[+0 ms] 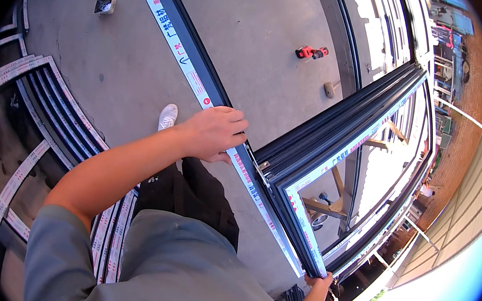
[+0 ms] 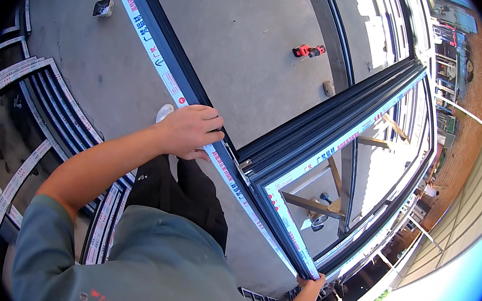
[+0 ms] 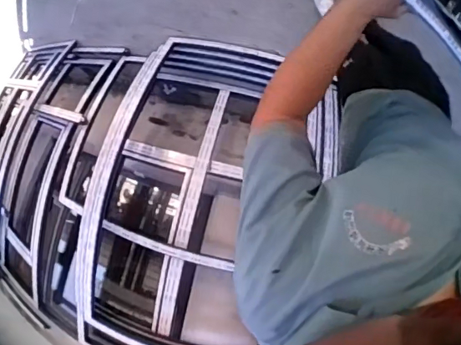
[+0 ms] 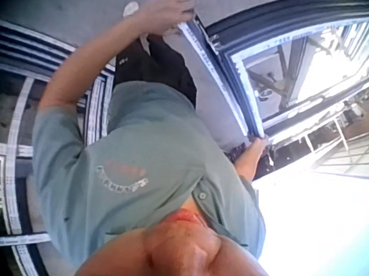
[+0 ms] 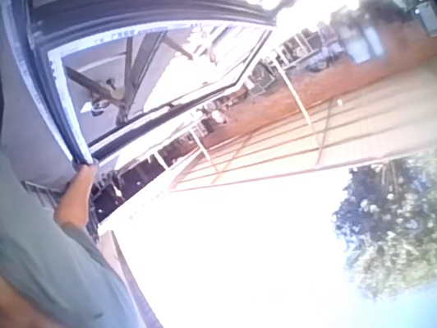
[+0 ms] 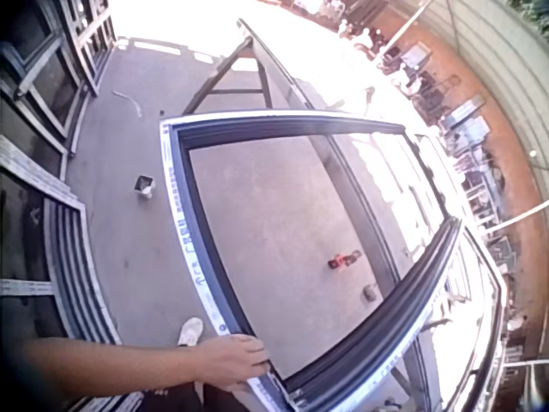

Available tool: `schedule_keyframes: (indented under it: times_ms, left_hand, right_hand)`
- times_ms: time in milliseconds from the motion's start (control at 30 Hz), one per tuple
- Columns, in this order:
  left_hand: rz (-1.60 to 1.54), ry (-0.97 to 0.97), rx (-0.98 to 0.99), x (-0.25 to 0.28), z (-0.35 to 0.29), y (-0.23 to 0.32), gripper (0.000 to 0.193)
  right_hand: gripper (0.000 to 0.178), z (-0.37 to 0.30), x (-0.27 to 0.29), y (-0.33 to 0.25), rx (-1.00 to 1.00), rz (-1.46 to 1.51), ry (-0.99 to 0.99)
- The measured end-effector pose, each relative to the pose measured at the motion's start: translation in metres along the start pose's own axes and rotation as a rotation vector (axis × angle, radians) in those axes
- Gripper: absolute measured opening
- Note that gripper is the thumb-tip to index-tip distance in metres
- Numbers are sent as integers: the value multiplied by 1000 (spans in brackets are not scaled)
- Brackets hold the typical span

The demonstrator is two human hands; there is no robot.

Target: The person selects a smaller window frame from a stack, places it onto a larger frame lying on sawhorses, and uses a screwdriver to secure the components together.

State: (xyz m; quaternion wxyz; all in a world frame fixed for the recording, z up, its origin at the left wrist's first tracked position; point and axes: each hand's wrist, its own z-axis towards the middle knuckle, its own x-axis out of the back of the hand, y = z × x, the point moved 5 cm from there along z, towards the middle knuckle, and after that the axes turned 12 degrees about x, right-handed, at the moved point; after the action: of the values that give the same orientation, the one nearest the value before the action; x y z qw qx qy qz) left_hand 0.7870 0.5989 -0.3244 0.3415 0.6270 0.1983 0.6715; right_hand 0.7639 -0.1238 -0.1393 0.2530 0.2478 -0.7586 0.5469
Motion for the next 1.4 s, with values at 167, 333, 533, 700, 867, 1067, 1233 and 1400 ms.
schedule_keyframes:
  times_ms: [167, 333, 533, 700, 867, 1067, 1233, 1400]
  left_hand:
    - [-2, -7, 32, 7, 1, -1, 56]
    - [-6, -72, 79, 12, 11, 8, 58]
    - [-451, 191, 433, 18, 74, 15, 59]
    - [-551, 365, 732, -67, 158, 30, 81]
    - [-652, -93, 629, -126, 171, 85, 83]
    - [-458, -118, 559, -53, 152, 52, 72]
    - [-67, -11, 328, 7, 48, 12, 44]
    - [-3, -36, 166, 14, 2, 0, 57]
  right_hand:
    - [56, 37, -6, 11, -90, -24, -20]
    - [67, 58, -19, 30, -108, 23, -174]
    - [73, 48, -23, 34, -67, -19, -161]
    - [71, 54, -18, 23, -106, -3, -227]
    - [61, 54, -4, 5, -85, -12, -227]
    - [59, 61, -8, 5, -43, -25, -230]
    - [59, 64, -7, 17, -58, -30, -267]
    - [64, 54, 6, -1, 78, -76, -180]
